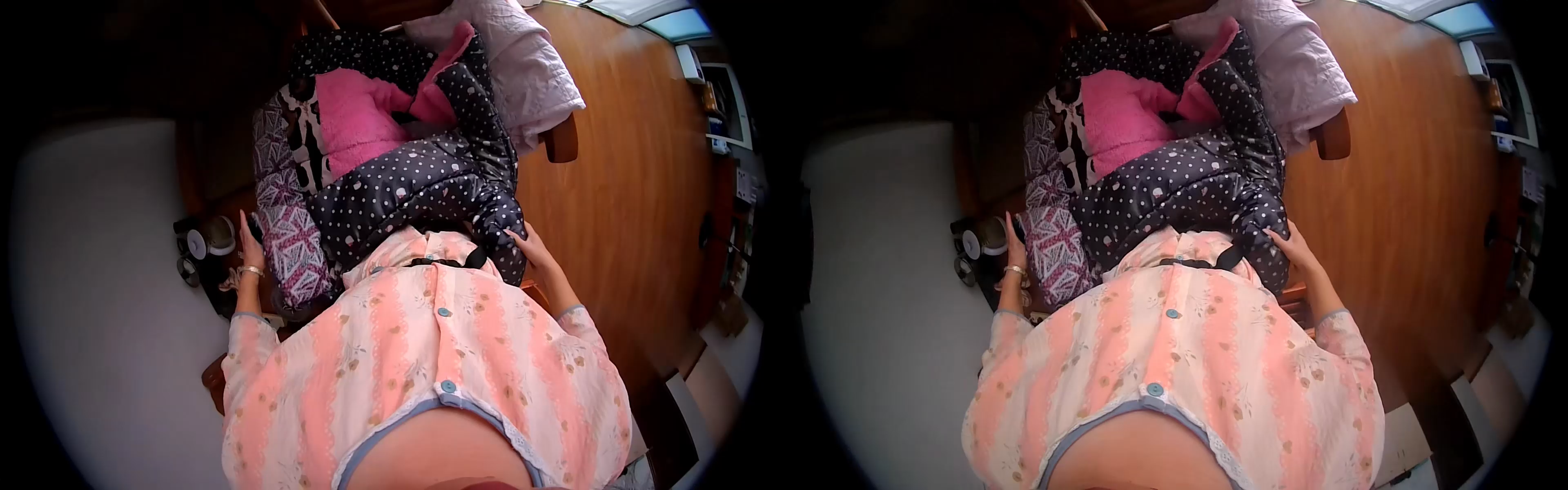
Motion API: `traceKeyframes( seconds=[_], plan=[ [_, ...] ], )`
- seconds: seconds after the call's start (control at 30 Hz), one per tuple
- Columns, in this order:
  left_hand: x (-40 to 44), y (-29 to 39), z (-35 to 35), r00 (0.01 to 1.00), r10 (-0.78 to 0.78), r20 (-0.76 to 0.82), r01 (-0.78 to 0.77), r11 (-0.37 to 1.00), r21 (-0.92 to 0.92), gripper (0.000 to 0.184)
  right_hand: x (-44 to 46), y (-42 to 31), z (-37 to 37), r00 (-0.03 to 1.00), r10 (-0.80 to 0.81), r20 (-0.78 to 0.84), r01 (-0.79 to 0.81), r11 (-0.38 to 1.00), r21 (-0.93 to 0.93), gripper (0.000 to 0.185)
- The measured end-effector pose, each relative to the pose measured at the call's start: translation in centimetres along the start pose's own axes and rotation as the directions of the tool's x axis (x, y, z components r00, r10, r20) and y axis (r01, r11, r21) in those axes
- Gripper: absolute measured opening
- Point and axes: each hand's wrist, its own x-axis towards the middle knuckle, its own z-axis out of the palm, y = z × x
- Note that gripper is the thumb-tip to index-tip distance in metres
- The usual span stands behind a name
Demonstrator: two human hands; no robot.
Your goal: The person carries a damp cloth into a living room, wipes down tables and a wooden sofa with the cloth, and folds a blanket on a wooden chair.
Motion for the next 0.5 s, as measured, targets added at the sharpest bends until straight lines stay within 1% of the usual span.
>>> traceKeyframes(
  seconds=[0.03, 0.07, 0.1, 0.13, 0.17, 0.2, 0.23, 0.27, 0.3, 0.33, 0.37, 0.4, 0.43, 0.47, 0.5],
  plan=[
    [0.5, 2.2, -0.2, 0.999, 0.012, -0.034, -0.013, 0.999, -0.044, 0.081, 0.9, 0.6, 0.0, 0.988, -0.154, -0.008, 0.148, 0.959, -0.243, 0.049],
    [1.2, 4.3, -0.5, 0.998, 0.024, -0.061, -0.030, 0.995, -0.094, 0.083, 1.4, 0.2, 0.1, 0.961, -0.276, 0.018, 0.276, 0.951, -0.142, 0.044],
    [1.9, 5.9, -0.8, 0.999, 0.012, -0.037, -0.016, 0.993, -0.120, 0.079, 1.5, -0.7, 0.2, 0.938, -0.345, -0.031, 0.338, 0.931, -0.140, 0.040],
    [2.4, 7.6, -0.8, 0.993, 0.109, -0.056, -0.114, 0.987, -0.112, 0.074, 3.2, -0.5, -1.6, 0.956, -0.282, -0.086, 0.258, 0.940, -0.223, 0.033],
    [3.1, 8.4, -0.4, 0.976, 0.204, -0.075, -0.211, 0.972, -0.103, 0.070, 2.2, -2.8, -3.2, 0.952, -0.278, -0.128, 0.267, 0.958, -0.101, 0.031],
    [4.2, 6.4, 0.5, 0.991, 0.117, 0.066, -0.101, 0.973, -0.206, 0.057, 0.9, -5.4, -4.6, 0.946, -0.274, -0.171, 0.283, 0.959, 0.025, 0.030],
    [5.1, 4.7, 1.5, 0.999, 0.008, -0.032, -0.011, 0.996, -0.091, 0.045, -0.3, -8.0, -6.0, 0.939, -0.270, -0.213, 0.304, 0.941, 0.147, 0.030],
    [6.7, 0.6, 1.4, 0.985, -0.074, -0.156, 0.049, 0.986, -0.159, 0.043, -1.3, -9.9, -7.4, 0.928, -0.277, -0.251, 0.338, 0.908, 0.248, 0.030],
    [7.5, -0.4, -0.3, 0.953, -0.233, -0.193, 0.190, 0.957, -0.217, 0.043, -2.6, -10.7, -8.5, 0.915, -0.290, -0.281, 0.372, 0.875, 0.308, 0.031],
    [8.3, -1.2, -2.0, 0.895, -0.386, -0.224, 0.317, 0.903, -0.289, 0.045, -3.8, -11.2, -9.3, 0.903, -0.295, -0.311, 0.397, 0.851, 0.344, 0.031],
    [8.4, 0.8, -5.8, 0.787, -0.596, -0.158, 0.526, 0.783, -0.332, 0.050, -4.3, -10.5, -9.7, 0.904, -0.264, -0.336, 0.383, 0.848, 0.366, 0.031],
    [8.4, 1.0, -6.3, 0.787, -0.597, -0.156, 0.524, 0.780, -0.342, 0.050, -4.8, -9.5, -10.1, 0.902, -0.234, -0.363, 0.375, 0.842, 0.388, 0.031],
    [9.0, 1.3, -6.6, 0.856, -0.515, -0.040, 0.477, 0.818, -0.323, 0.055, -4.7, -7.8, -10.1, 0.906, -0.172, -0.387, 0.334, 0.851, 0.405, 0.032],
    [8.9, 1.2, -6.7, 0.902, -0.425, 0.078, 0.428, 0.850, -0.308, 0.060, -4.7, -5.9, -9.9, 0.909, -0.100, -0.405, 0.282, 0.863, 0.420, 0.032],
    [8.6, 0.8, -6.4, 0.863, -0.462, 0.203, 0.503, 0.823, -0.264, 0.066, -4.5, -4.1, -9.7, 0.908, -0.032, -0.417, 0.231, 0.869, 0.437, 0.033]
  ],
)
